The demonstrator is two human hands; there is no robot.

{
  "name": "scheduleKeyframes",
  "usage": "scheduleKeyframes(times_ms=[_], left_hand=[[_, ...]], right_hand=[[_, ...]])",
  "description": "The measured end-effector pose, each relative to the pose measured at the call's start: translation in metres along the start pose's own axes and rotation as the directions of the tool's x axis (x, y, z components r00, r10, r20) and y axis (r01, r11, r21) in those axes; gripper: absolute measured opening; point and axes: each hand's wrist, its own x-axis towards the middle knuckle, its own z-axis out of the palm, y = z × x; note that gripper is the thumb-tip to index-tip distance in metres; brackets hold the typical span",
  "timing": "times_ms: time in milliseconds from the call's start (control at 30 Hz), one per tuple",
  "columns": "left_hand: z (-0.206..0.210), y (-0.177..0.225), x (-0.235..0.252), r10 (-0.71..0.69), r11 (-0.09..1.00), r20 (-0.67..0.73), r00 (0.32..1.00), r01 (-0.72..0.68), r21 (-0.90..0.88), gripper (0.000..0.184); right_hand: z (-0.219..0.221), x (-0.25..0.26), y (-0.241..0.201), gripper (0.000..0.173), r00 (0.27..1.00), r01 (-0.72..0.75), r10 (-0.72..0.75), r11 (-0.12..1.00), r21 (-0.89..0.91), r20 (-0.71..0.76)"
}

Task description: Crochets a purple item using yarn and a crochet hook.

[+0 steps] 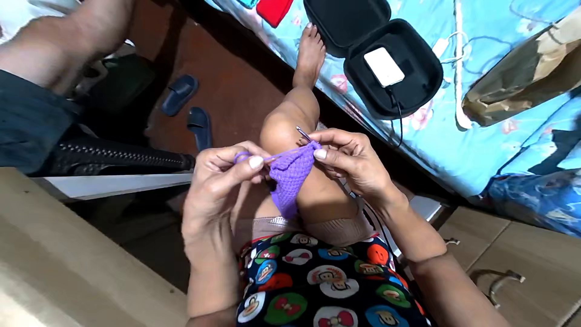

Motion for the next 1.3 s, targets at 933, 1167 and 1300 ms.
scheduleKeyframes(times_ms=[933, 1167, 1300], left_hand=[[0.060, 0.002, 0.006, 0.056, 0.995, -0.353, 0.934, -0.081, -0.057, 0.070], [0.059, 0.002, 0.006, 0.050, 0.994, -0.358, 0.932, -0.082, -0.073, 0.072], [0.059, 0.002, 0.005, 0.058, 0.996, -0.363, 0.930, -0.080, -0.046, 0.072]], right_hand=[[-0.030, 0.004, 0.002, 0.039, 0.818, 0.534, -0.442, 0.342, -0.773, 0.369], [-0.027, 0.001, 0.001, 0.039, 0.790, 0.535, -0.459, 0.194, -0.822, 0.406], [-0.023, 0.000, 0.003, 0.036, 0.772, 0.527, -0.479, 0.117, -0.842, 0.417]])
